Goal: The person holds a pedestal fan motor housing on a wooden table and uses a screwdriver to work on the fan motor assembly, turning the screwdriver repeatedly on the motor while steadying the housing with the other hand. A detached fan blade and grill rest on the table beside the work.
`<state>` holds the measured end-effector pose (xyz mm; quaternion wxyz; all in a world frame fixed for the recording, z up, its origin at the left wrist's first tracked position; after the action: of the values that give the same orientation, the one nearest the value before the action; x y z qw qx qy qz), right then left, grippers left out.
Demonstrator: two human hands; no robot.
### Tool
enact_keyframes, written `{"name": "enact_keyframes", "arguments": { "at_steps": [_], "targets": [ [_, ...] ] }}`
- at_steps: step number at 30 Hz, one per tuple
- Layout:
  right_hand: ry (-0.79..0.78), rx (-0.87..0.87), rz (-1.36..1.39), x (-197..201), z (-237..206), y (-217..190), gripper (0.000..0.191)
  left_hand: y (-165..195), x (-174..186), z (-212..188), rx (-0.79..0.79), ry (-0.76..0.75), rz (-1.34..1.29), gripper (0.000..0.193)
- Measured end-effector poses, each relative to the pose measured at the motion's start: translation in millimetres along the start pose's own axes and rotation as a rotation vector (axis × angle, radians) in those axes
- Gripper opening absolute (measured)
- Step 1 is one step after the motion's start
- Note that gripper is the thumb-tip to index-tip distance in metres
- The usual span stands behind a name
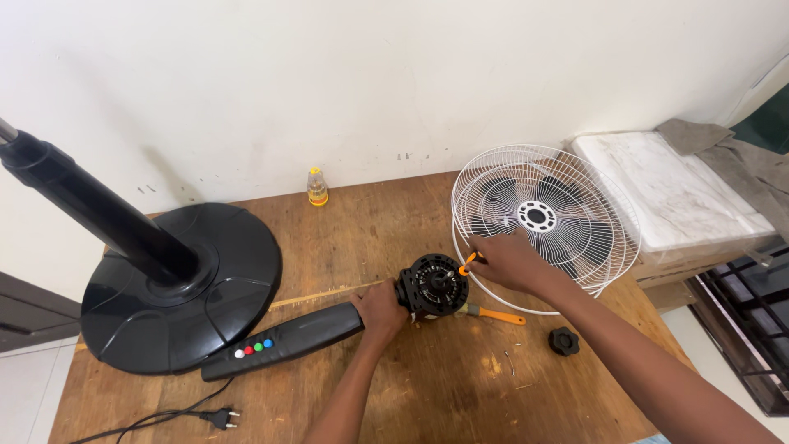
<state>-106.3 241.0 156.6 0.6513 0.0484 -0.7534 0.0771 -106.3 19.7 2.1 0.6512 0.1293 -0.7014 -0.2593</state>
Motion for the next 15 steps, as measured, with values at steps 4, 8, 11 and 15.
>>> {"name": "enact_keyframes", "arguments": {
  "at_steps": [4, 8, 11, 15],
  "targets": [
    [-0.057, -0.097, -0.23, -2.7, -4.0, -10.7, 0.049, 0.1, -0.1, 0.2, -0.013, 0.018, -0.014, 0.026],
    [0.001, -0.122, -0.101, 4.0, -8.0, -16.9, 0.043, -0.8, 0.0, -0.4, -0.015, -0.007, -0.023, 0.025],
    [0.071, -0.046, 0.072, 11.4, -9.5, -19.8, 0.03, -0.1, 2.4, 0.7, -0.003, -0.022, -0.008, 0.025],
    [-0.058, -0.117, 0.097, 5.9, -6.4, -11.7, 0.021, 2.2, 5.0, -0.7, -0.001, -0.036, -0.017, 0.024]
  ]
}}
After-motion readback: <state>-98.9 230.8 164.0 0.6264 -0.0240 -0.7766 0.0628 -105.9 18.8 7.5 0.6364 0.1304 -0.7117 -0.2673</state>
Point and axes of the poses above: each hand's wrist, its own z-axis towards the middle knuckle, its own x-axis out of the back of the hand, y = z × x, the point moved 6 cm from there along z, towards the middle knuckle, and after that the axes turned 8 degrees about -x, right-handed, at the moved point
